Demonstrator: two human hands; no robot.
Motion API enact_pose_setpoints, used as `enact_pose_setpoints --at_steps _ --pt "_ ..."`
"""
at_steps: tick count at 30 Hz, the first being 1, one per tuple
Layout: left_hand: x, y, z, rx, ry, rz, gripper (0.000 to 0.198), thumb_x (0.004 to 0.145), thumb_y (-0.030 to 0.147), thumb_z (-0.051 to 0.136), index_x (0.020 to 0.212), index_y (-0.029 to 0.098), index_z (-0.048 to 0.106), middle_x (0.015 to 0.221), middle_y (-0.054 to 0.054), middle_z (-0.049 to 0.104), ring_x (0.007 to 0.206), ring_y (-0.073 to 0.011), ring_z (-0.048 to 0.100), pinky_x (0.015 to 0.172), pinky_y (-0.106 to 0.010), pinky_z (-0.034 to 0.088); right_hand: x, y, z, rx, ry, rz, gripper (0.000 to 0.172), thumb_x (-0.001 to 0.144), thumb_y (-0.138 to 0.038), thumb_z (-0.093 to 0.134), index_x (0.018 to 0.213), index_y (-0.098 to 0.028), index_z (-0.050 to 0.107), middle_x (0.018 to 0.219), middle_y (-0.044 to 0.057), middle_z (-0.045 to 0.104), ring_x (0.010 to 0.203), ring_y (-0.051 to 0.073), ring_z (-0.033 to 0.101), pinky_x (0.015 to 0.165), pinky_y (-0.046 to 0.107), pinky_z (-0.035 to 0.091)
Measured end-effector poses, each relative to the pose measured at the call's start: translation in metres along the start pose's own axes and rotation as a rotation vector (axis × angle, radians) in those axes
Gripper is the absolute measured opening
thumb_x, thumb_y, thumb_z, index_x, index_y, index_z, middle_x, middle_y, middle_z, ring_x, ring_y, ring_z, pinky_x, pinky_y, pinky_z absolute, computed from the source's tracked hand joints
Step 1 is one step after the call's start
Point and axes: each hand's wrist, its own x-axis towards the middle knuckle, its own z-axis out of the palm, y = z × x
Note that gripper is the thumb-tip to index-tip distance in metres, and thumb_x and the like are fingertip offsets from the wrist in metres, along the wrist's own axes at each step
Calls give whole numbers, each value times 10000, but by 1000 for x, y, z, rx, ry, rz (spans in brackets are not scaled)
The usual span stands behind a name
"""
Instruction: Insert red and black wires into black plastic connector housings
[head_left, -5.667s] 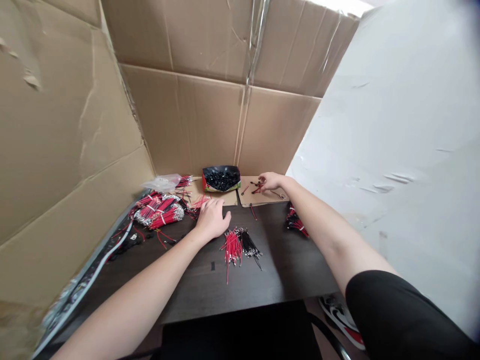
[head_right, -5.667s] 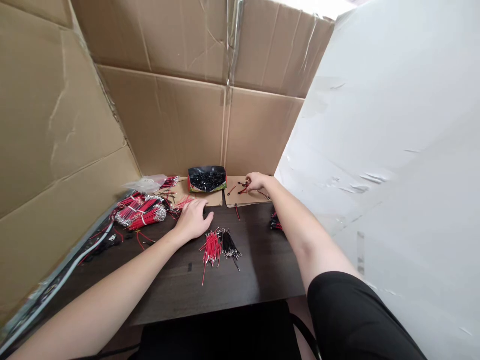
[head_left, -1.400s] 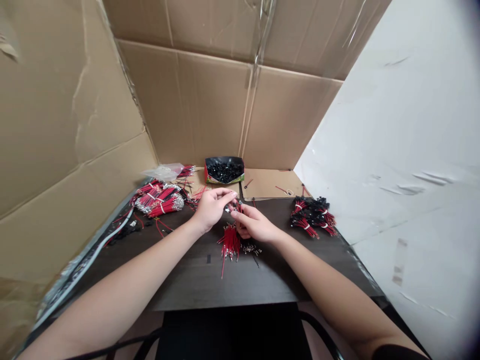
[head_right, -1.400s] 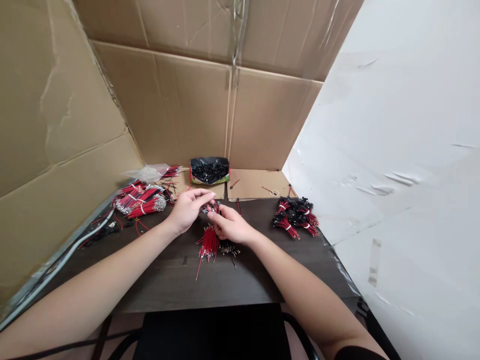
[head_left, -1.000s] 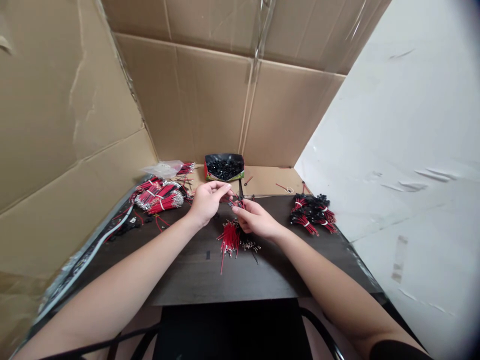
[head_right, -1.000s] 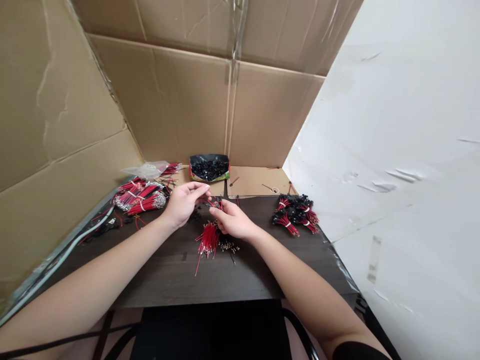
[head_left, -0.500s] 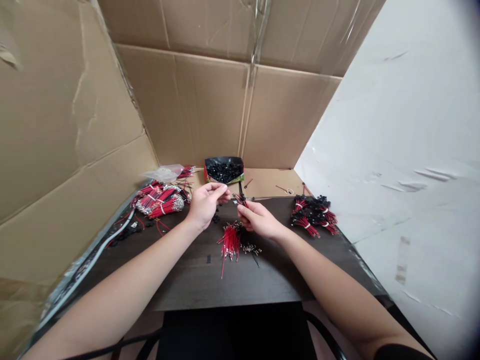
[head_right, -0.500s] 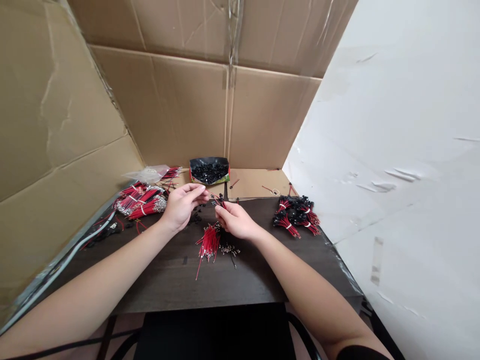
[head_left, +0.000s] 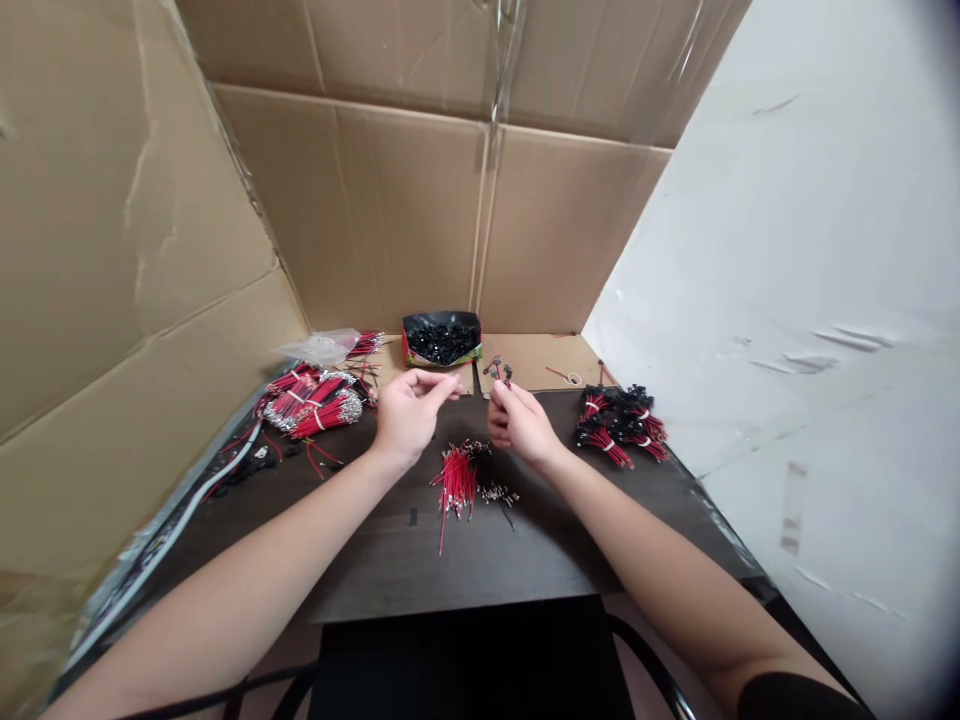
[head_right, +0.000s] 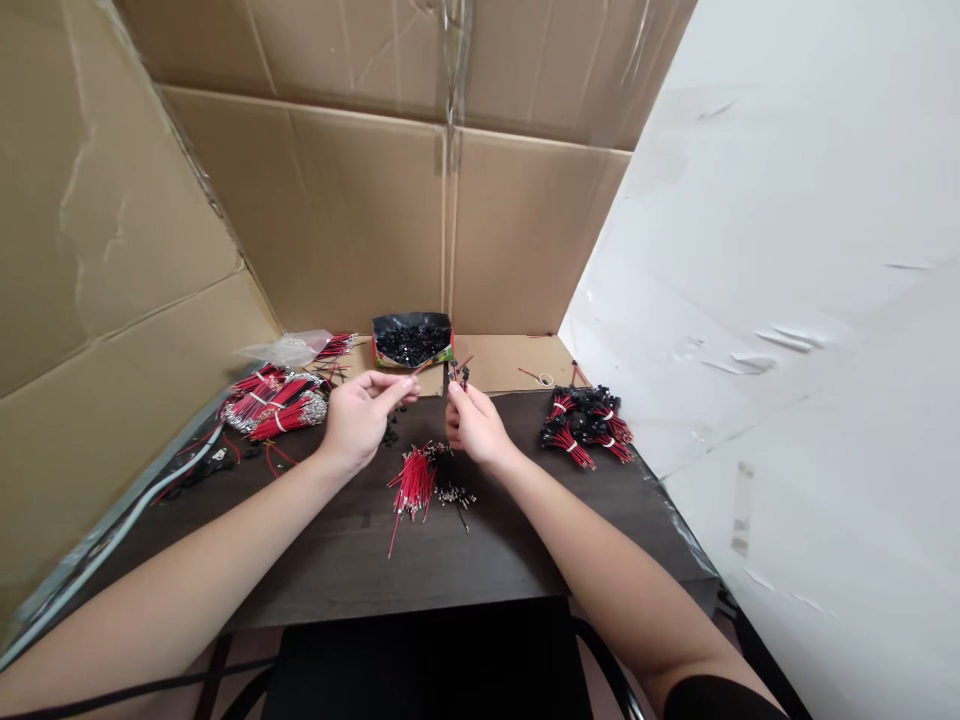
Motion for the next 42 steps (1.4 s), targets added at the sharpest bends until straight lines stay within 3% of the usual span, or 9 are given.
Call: enact_pose_setpoints --at_steps 6,11,17,21,29,37,42 --pt "-27 -13 14 49 -185 -84 279 714 321 950 823 145 763 858 -91 805 784 -206 749 818 -367 614 -1 17 3 -106 64 -109 545 918 -735 678 861 -255 427 651 -77 377 512 104 329 467 231 261" --pt "-26 -6 10 85 -304 -104 303 657 270 966 825 149 745 835 -67 769 792 -199 711 812 -349 583 -2 17 -6 -334 92 -279 413 983 -603 620 849 -232 499 711 -26 470 653 146 427 556 254 340" --pt "-15 6 4 -166 -337 -284 319 825 354 847 1069 154 797 1114 -112 780 1025 -242 708 846 -343 560 -11 4 1 -160 -127 -230 439 951 -597 677 829 -230 468 664 -67 375 545 95 293 511 245 263" --pt "-17 5 7 -267 -419 -329 329 815 362 883 1056 144 837 1183 -138 799 1085 -262 724 905 -346 558 -16 5 9 -76 -226 -164 498 924 -637 718 816 -237 442 631 -93 315 515 80 246 478 236 222" --pt "-18 3 8 -297 -349 -308 317 787 369 938 1015 164 859 1118 -130 821 1012 -240 757 958 -386 584 -20 6 14 -70 -166 -171 548 941 -695 687 800 -244 408 640 -72 350 494 84 298 454 247 240" --pt "-19 1 10 -77 -233 -115 318 782 362 948 992 153 833 1049 -97 817 994 -212 736 1062 -410 548 -16 9 10 -92 -48 -195 504 970 -670 661 831 -247 426 642 -67 368 498 94 320 459 250 260" --pt "-18 -5 10 -125 -238 -163 350 756 382 965 997 167 832 1036 -81 815 976 -204 735 1029 -393 556 -16 9 12 -45 -50 -143 523 940 -667 703 836 -248 408 615 -88 340 463 76 283 437 227 221"
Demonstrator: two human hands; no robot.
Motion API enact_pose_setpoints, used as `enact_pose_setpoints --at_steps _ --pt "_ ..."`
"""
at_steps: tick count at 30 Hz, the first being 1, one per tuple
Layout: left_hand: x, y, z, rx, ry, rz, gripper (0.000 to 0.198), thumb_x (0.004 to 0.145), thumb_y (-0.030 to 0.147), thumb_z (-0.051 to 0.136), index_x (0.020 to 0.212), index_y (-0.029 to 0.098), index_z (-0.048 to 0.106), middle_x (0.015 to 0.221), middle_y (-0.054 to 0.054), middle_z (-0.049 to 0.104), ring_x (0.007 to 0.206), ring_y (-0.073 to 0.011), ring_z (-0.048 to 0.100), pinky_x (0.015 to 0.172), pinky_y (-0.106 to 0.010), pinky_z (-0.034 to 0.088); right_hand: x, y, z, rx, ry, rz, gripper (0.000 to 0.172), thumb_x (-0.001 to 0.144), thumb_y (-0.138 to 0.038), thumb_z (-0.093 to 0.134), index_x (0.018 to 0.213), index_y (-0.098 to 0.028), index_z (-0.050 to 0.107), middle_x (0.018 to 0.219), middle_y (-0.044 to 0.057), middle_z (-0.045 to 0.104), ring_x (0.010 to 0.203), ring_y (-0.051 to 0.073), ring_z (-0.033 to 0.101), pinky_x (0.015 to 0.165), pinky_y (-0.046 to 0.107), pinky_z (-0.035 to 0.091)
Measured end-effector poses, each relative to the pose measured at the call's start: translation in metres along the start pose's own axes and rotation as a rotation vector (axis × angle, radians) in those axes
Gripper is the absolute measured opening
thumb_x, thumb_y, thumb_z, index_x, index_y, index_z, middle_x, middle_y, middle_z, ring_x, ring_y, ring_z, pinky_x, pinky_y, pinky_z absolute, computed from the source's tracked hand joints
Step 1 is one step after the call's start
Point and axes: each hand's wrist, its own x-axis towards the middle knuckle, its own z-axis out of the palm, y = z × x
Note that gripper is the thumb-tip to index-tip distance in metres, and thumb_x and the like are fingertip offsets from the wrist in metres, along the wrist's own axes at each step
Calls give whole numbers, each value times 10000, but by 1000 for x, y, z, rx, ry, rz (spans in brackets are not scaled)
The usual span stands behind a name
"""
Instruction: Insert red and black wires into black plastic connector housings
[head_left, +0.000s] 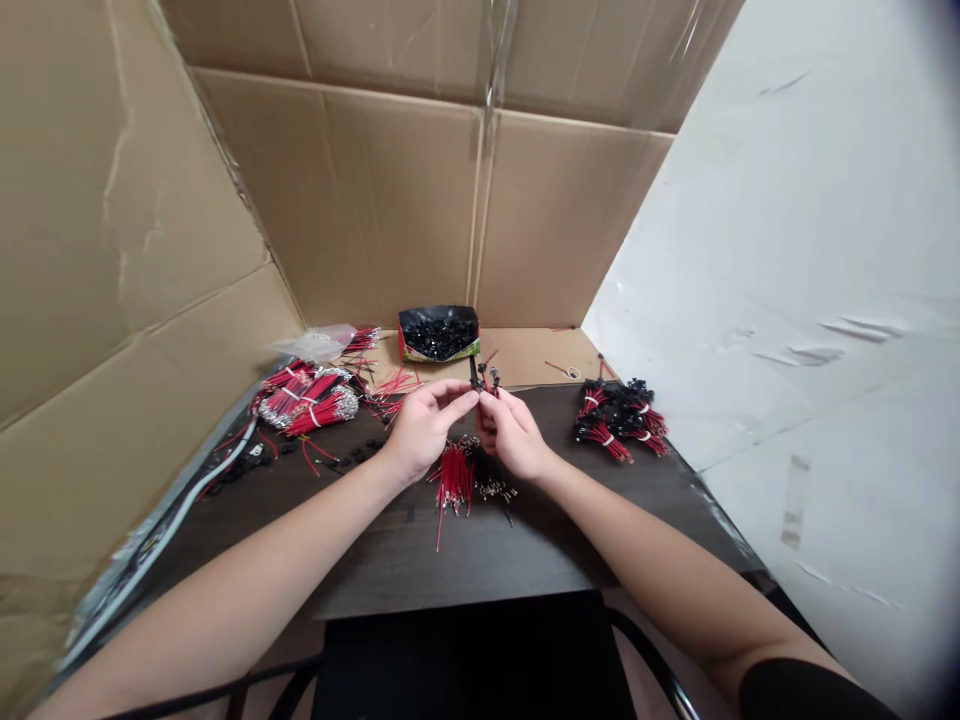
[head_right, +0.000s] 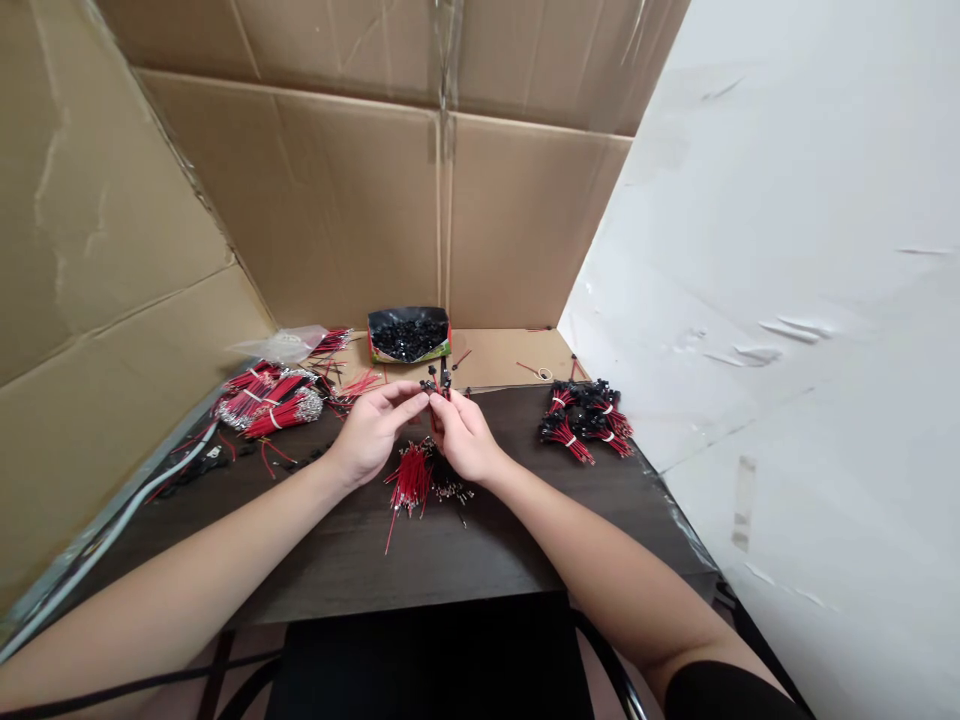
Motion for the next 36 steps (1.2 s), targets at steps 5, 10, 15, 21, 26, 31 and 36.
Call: enact_pose_setpoints --at_steps 5,10,15,21,26,31,36 --pt "1 -7 0 -27 12 -32 390 702 426 1005 967 180 857 1000 -78 825 959 -211 743 1025 -403 564 0 -1 1 76 -6 109 594 891 -698 746 853 -260 346 634 -107 266 458 59 214 434 203 158" --pt "1 -11 0 -41 43 -48 443 662 449 1026 986 185 880 1028 -104 838 978 -230 755 1010 -408 578 0 1 0 78 -39 122 622 872 -742 745 843 -257 356 637 -105 271 453 58 230 424 198 151" --pt "-1 -10 1 34 91 -6 449 667 484 1012 965 172 885 1000 -110 835 919 -232 737 919 -390 590 -2 2 2 67 -70 142 650 875 -777 730 835 -256 343 653 -100 294 466 56 231 421 191 153" --pt "-2 -7 2 57 54 3 393 688 476 994 895 168 865 905 -76 804 865 -206 699 867 -346 572 -3 4 5 48 -82 166 692 869 -841 697 834 -259 326 653 -105 295 464 55 224 406 184 148" --pt "-3 -5 2 121 29 50 347 763 468 945 899 162 850 918 -80 797 905 -212 702 922 -346 558 -4 4 5 45 -100 199 687 884 -846 681 843 -258 329 644 -113 296 461 51 220 406 173 145" --pt "-2 -5 0 179 41 98 317 805 454 911 911 162 849 996 -102 811 959 -231 720 946 -360 561 -3 4 3 45 -113 186 678 903 -840 662 838 -257 325 642 -110 301 458 52 222 401 173 145" --pt "-1 -8 -1 180 83 104 281 801 428 909 929 181 869 1000 -96 826 953 -243 739 933 -378 580 -2 4 2 36 -93 181 676 896 -840 668 842 -257 329 642 -110 301 455 54 224 398 174 145"
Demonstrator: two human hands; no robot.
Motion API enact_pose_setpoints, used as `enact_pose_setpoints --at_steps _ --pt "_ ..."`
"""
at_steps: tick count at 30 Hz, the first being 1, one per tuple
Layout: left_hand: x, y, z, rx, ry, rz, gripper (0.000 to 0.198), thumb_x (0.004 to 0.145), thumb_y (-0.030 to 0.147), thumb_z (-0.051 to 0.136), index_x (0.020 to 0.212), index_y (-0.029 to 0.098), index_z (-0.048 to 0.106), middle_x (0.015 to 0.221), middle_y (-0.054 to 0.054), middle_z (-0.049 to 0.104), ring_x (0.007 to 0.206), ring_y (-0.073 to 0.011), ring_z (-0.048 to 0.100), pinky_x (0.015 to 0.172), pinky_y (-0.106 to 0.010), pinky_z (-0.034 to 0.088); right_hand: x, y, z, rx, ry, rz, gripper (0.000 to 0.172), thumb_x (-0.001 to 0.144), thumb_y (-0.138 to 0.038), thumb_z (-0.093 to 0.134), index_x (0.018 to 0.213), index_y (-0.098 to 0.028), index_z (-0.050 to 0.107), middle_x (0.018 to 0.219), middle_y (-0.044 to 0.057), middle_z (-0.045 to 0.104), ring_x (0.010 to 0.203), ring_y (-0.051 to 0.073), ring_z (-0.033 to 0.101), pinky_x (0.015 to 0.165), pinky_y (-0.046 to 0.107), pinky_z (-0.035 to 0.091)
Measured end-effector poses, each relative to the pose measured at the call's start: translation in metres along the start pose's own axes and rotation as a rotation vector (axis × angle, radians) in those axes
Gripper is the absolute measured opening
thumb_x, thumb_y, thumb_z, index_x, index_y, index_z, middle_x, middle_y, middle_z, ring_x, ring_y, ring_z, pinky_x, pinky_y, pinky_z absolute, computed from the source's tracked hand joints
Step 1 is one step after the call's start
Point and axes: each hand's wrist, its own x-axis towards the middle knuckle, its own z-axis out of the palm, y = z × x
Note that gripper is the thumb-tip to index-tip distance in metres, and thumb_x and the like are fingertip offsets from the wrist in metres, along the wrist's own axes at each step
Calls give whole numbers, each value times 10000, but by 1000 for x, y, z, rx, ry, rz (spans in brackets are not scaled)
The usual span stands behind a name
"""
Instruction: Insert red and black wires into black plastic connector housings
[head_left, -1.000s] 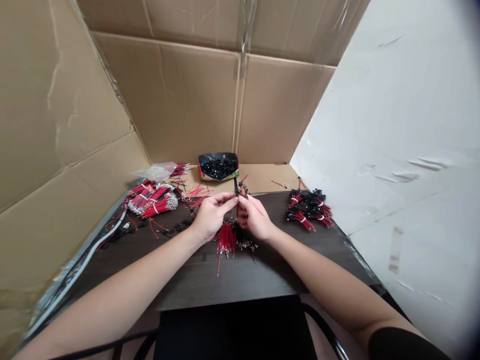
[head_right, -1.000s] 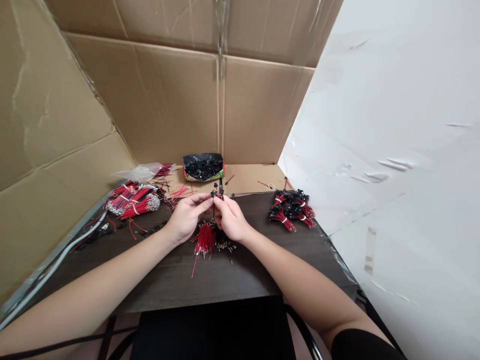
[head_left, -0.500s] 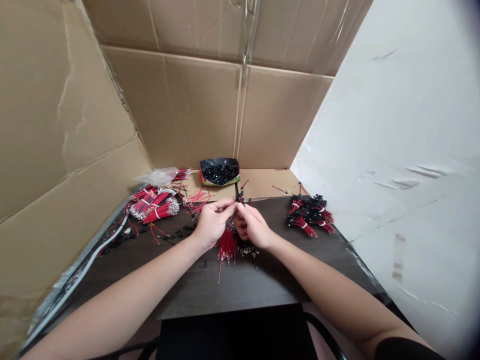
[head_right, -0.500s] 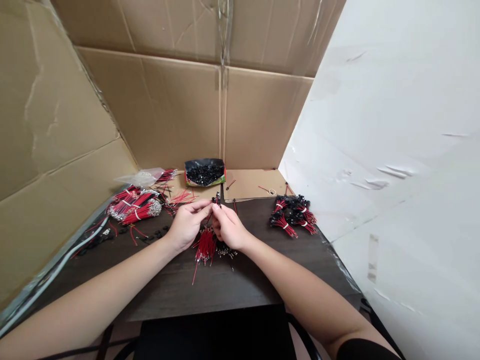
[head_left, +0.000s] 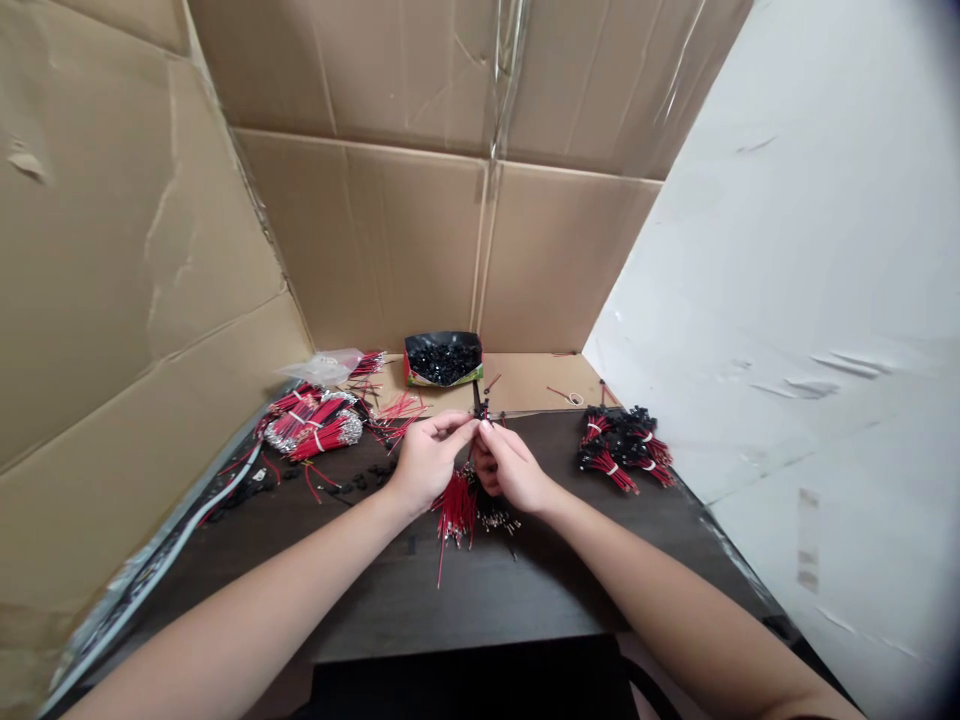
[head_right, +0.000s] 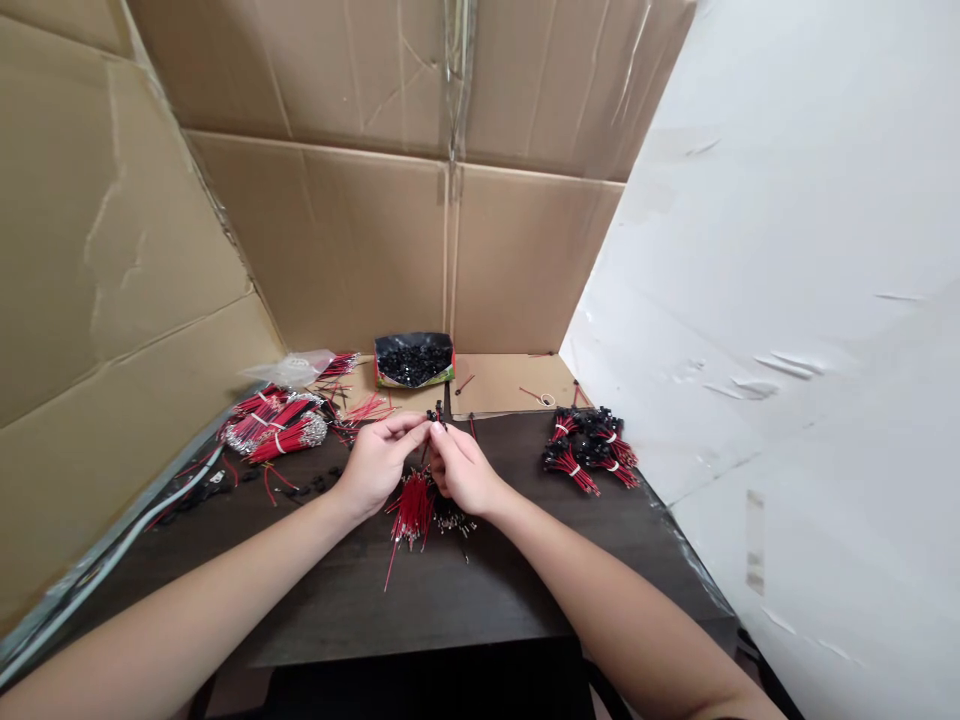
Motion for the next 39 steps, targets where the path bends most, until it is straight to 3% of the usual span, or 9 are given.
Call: enact_pose_setpoints --at_steps 6,17,24,31,39 --pt "-3 -1 2 39 -11 79 248 836 426 885 881 184 864 995 -99 809 958 -241 735 899 -359 577 -2 -2 3 10 9 28 663 900 -823 680 853 -259 333 640 -110 300 453 53 219 408 171 134" --pt "-7 7 4 121 -11 101 303 844 468 882 843 170 823 981 -111 758 922 -230 700 834 -330 576 -1 4 2 -42 5 83 651 928 -871 590 904 -263 358 620 -116 308 445 58 205 399 166 143" --pt "-4 -5 -2 230 -39 146 160 926 302 730 904 157 796 1002 -112 742 945 -230 694 846 -332 554 0 5 -1 -141 4 53 697 898 -930 565 918 -262 369 617 -117 303 453 63 234 394 173 168" --pt "-4 -7 -2 247 -56 175 144 939 269 686 945 159 779 1024 -115 736 967 -237 694 859 -341 552 0 5 -1 -123 -14 37 685 892 -897 627 914 -260 378 655 -112 303 470 61 243 401 179 177" --pt "-2 -9 -3 131 -39 71 255 958 391 735 1023 146 762 1033 -108 771 968 -241 714 900 -351 568 3 12 -2 -42 -11 -33 588 979 -802 613 915 -242 446 680 -88 387 474 63 278 401 191 225"
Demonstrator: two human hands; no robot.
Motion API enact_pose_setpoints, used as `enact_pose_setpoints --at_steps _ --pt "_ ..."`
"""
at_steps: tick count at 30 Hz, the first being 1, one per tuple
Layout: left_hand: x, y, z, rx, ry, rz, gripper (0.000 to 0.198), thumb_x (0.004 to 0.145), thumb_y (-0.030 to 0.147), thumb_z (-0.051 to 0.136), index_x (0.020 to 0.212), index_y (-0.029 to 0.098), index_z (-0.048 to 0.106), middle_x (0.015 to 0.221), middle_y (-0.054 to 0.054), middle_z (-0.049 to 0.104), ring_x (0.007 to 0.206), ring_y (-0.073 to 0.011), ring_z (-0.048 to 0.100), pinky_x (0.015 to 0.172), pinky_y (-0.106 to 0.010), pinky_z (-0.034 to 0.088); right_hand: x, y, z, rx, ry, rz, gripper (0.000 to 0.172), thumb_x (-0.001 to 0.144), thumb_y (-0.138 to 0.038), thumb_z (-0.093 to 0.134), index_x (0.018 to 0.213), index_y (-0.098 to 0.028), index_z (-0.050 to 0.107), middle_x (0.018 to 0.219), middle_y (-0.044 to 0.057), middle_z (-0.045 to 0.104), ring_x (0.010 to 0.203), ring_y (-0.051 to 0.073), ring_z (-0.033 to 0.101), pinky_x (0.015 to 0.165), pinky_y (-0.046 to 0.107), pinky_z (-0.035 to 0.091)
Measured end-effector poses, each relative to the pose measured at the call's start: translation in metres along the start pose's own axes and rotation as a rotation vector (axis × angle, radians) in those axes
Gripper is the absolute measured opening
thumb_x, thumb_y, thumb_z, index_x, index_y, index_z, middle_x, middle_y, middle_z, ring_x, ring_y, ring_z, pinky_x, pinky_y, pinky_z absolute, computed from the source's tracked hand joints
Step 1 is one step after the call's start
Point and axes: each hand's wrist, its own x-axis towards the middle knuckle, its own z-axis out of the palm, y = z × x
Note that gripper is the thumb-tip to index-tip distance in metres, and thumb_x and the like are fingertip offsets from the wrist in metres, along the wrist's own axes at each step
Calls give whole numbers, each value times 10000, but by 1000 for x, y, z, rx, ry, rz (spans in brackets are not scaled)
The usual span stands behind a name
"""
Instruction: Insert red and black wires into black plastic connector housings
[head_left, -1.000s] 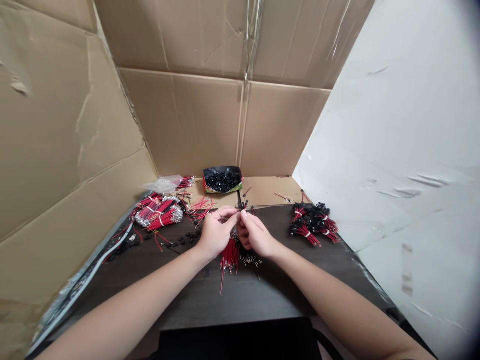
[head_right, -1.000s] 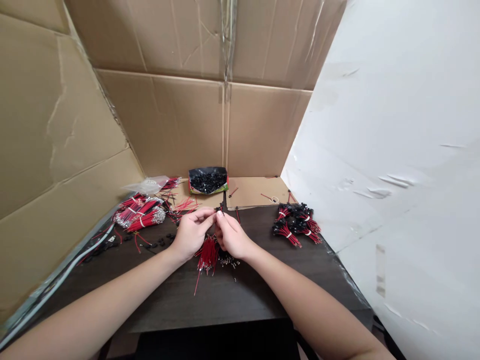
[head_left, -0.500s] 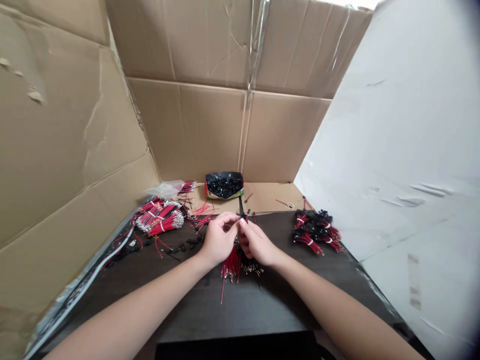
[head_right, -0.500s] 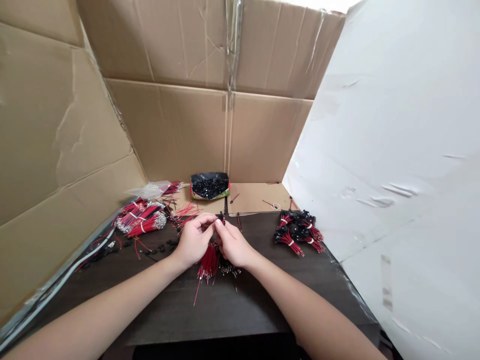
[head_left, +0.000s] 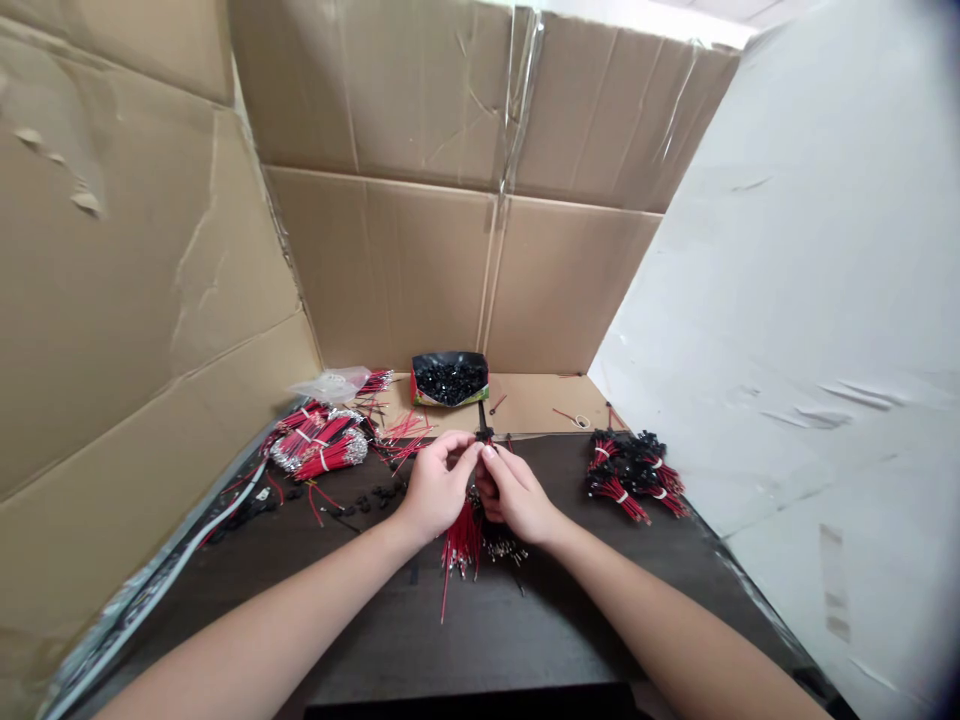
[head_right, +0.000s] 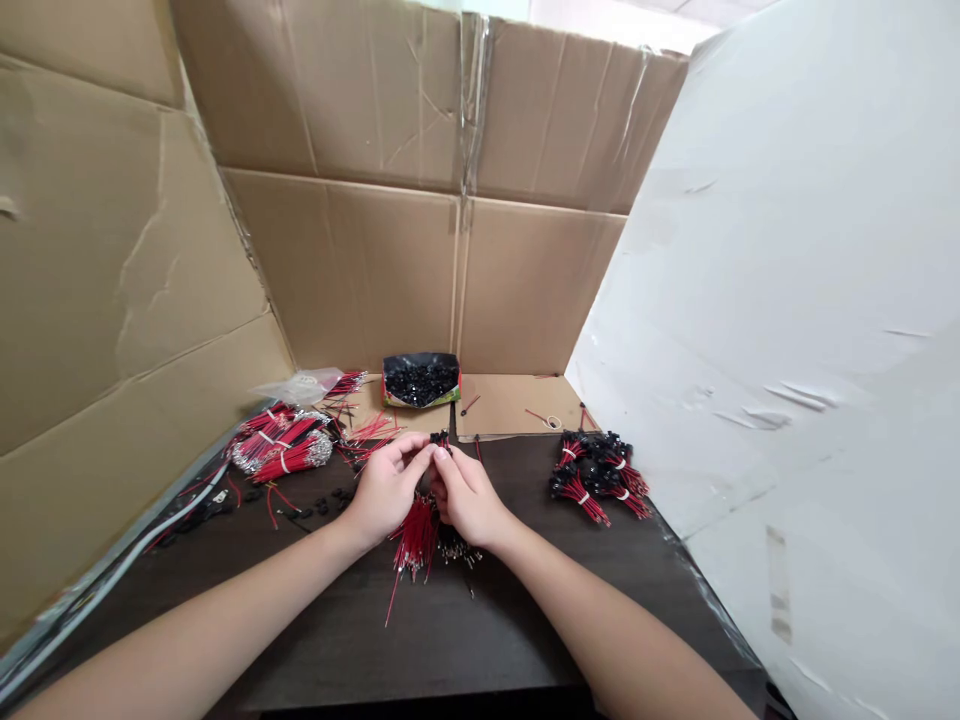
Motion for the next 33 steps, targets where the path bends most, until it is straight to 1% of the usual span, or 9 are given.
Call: enact_pose_setpoints --at_steps 4,8,14,19,22,24,27,30,33 --pt "1 3 -1 -46 -4 -33 279 951 422 756 993 146 768 1014 -103 783 951 -235 711 905 -343 558 2 1 -2 -17 9 -4 566 996 -770 614 894 -242 438 674 -85 383 476 67 279 405 198 207" --pt "1 7 0 -109 5 -64 280 915 428 799 954 152 775 993 -93 795 963 -239 724 920 -341 560 2 1 -1 -46 11 -36 581 980 -777 631 875 -243 429 651 -92 357 473 70 279 402 202 202" --pt "3 10 1 -203 16 -148 334 834 439 878 993 147 842 1002 -100 821 985 -244 737 965 -356 562 1 -2 -1 -76 5 -84 570 998 -743 633 858 -246 394 659 -97 328 488 67 270 414 200 223" --pt "5 13 -1 -282 9 -247 371 751 443 950 974 155 882 1012 -116 838 958 -243 745 980 -376 566 0 -4 -5 -102 -24 -68 518 1027 -717 584 888 -255 396 645 -105 319 481 80 255 427 219 234" --pt "5 16 -1 -289 -13 -251 381 713 457 976 931 158 889 977 -116 841 971 -259 755 993 -388 570 -2 -6 -10 -290 -7 -143 447 1091 -636 499 888 -244 431 659 -77 391 528 105 333 493 243 306" --pt "4 17 -1 -264 0 -248 401 679 466 993 918 161 893 958 -113 842 959 -266 757 980 -393 581 -3 -10 -12 -477 17 -228 425 1125 -577 449 879 -231 466 685 -47 454 609 133 429 575 264 371" --pt "3 16 0 -222 9 -216 385 688 472 983 905 166 896 933 -106 841 937 -272 759 961 -406 596 -7 -16 -10 -694 44 -314 393 1156 -489 401 918 -210 539 770 -5 563 739 171 537 711 299 429" --pt "2 12 1 -163 11 -152 344 741 463 949 910 167 897 931 -103 839 930 -274 757 960 -413 596 -9 -21 -7 -784 43 -320 359 1171 -423 374 1001 -201 599 904 41 676 826 196 613 801 321 451" --pt "1 7 1 -128 2 -115 321 806 458 906 944 168 896 949 -104 836 936 -276 751 959 -419 591 -10 -23 -6 -824 28 -315 345 1180 -393 361 1037 -206 613 948 60 711 854 210 647 819 322 450"
